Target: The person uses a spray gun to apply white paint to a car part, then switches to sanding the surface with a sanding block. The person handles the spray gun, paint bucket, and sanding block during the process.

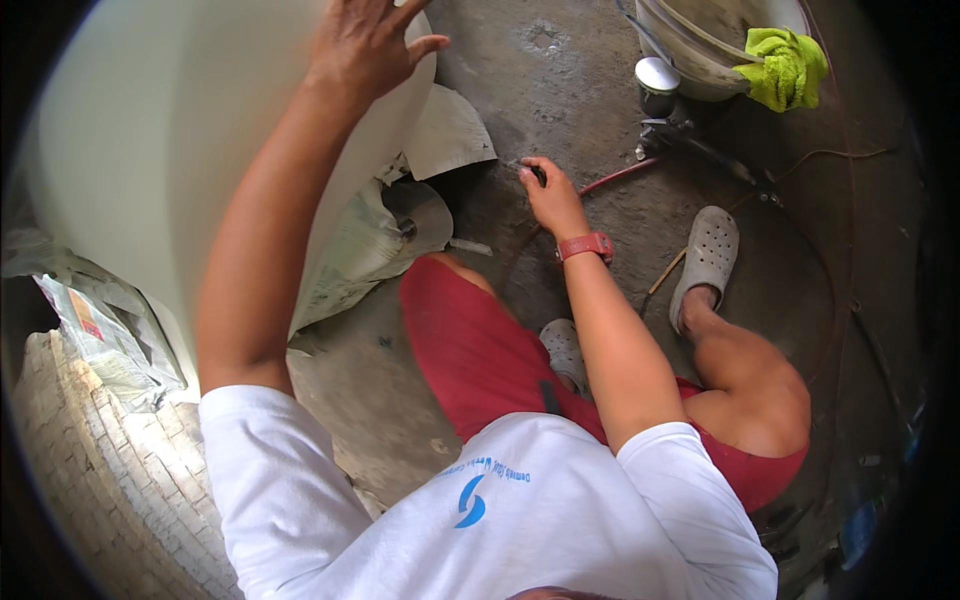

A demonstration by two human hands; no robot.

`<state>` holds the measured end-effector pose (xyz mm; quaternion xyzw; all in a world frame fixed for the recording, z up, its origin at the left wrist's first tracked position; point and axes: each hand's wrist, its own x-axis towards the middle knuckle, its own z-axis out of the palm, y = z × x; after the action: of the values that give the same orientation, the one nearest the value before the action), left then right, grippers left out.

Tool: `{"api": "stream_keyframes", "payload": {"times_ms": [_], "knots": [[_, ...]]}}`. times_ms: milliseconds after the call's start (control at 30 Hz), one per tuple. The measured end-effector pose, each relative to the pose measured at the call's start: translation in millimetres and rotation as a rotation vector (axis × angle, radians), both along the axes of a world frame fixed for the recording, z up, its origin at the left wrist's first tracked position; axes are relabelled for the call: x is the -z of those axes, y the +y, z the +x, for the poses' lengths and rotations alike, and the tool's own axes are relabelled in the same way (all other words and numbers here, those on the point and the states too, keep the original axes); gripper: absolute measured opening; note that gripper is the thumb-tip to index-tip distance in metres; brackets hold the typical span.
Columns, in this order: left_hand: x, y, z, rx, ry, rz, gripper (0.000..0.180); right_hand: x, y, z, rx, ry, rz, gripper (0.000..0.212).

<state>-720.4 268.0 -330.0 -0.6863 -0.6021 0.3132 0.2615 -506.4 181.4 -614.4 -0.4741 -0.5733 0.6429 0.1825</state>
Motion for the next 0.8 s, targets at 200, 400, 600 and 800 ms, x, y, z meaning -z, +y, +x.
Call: {"api": "stream_keyframes", "payload": {"times_ms": [200, 400, 600, 800], "knots": [[36.3, -11.6, -5.4, -0.019, -0.091, -0.061, 0.088, 5.7, 10.2, 11.3, 0.032, -0.004, -0.014, 0.036], [69.1, -37.0, -6.1, 0.117, -0.153, 0.009, 0.091, 6.8, 15.8, 13.3, 0.08, 0.04, 0.019, 0.035], [73.4, -72.6, 15.3, 0.183, -0.417, -0.249, 0.091, -14.0, 30.6, 24.4, 0.073, 0.071, -0.289, 0.031], [-9.8, -2.7, -3.2, 0.245, -0.284, 0.015, 0.087, -11.6, 36.6, 29.2, -0.056, 0.045, -0.114, 0.036]]}}
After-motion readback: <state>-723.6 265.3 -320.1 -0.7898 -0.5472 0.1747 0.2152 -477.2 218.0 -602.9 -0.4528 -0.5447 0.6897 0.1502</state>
